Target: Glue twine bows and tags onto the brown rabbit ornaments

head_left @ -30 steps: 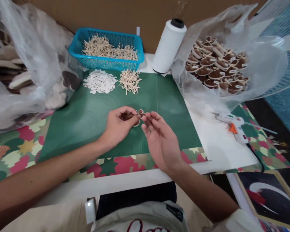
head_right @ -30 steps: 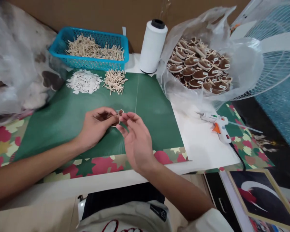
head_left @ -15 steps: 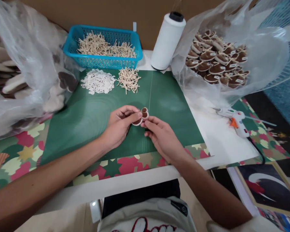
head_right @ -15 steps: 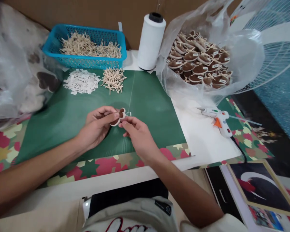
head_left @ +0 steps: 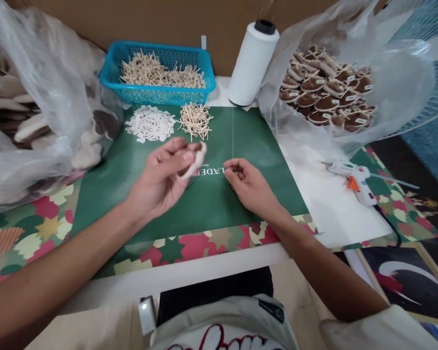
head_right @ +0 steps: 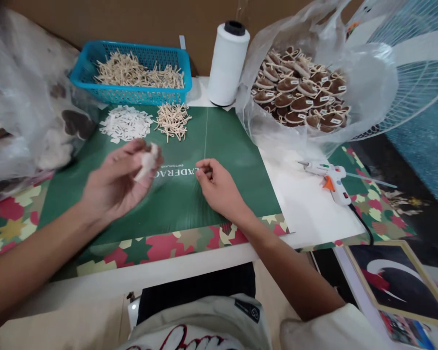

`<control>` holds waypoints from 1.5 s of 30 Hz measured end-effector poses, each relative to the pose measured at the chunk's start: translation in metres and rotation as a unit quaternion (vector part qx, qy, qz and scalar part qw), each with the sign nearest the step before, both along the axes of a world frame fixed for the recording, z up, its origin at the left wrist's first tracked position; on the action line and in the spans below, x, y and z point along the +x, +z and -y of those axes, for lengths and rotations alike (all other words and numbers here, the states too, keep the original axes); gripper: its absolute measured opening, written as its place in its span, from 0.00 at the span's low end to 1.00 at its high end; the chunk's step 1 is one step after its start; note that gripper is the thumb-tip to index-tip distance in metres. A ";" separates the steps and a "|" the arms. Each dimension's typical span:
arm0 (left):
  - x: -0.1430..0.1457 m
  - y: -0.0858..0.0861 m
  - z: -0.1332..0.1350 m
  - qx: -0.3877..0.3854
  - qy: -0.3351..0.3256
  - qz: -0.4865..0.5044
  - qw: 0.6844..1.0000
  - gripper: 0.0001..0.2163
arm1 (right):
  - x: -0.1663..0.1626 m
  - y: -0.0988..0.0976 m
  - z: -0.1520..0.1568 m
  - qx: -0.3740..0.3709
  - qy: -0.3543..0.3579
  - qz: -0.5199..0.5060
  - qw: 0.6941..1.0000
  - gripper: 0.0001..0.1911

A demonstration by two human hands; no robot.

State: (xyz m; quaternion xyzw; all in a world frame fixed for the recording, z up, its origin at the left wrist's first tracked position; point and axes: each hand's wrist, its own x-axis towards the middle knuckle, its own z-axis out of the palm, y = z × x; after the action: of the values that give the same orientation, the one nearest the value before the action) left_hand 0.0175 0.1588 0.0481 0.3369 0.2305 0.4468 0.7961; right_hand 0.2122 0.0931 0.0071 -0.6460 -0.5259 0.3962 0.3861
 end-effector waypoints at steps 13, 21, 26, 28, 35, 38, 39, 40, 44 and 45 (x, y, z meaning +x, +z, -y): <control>0.012 -0.033 0.010 0.022 0.066 -0.116 0.991 0.19 | -0.022 0.032 0.004 0.105 0.064 -0.082 0.989 0.13; 0.001 -0.036 -0.001 0.037 0.043 -0.130 0.990 0.17 | -0.008 0.023 -0.026 0.155 0.138 -0.036 0.977 0.08; -0.005 -0.037 -0.004 0.137 0.041 -0.238 0.961 0.15 | -0.018 0.007 -0.019 0.137 0.104 -0.071 0.983 0.09; -0.006 -0.037 -0.003 0.144 0.038 -0.258 0.954 0.15 | -0.022 0.002 -0.016 0.102 0.082 -0.105 0.986 0.12; 0.002 -0.045 0.008 0.090 0.069 -0.190 0.975 0.11 | -0.036 -0.004 -0.018 0.042 0.017 -0.231 0.972 0.17; 0.004 -0.047 0.010 0.091 0.070 -0.196 0.974 0.11 | -0.036 -0.005 -0.020 0.035 0.019 -0.260 0.965 0.17; 0.004 -0.047 0.010 0.094 0.075 -0.207 0.971 0.12 | -0.035 -0.005 -0.020 0.038 0.028 -0.265 0.963 0.17; 0.004 -0.047 0.008 0.094 0.080 -0.216 0.968 0.12 | -0.034 -0.004 -0.019 0.043 0.038 -0.265 0.962 0.16; -0.001 -0.041 0.001 0.046 0.046 -0.194 0.979 0.19 | -0.027 -0.001 -0.015 0.068 0.053 -0.234 0.968 0.12; -0.002 -0.040 -0.001 0.045 0.027 -0.191 0.980 0.20 | -0.025 0.000 -0.014 0.072 0.050 -0.229 0.969 0.11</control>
State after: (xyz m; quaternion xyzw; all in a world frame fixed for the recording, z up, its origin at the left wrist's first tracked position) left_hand 0.0151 0.1595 0.0086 0.4447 0.3668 0.4053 0.7096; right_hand 0.1872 0.1068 0.0070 -0.4813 -0.4820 0.5138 0.5215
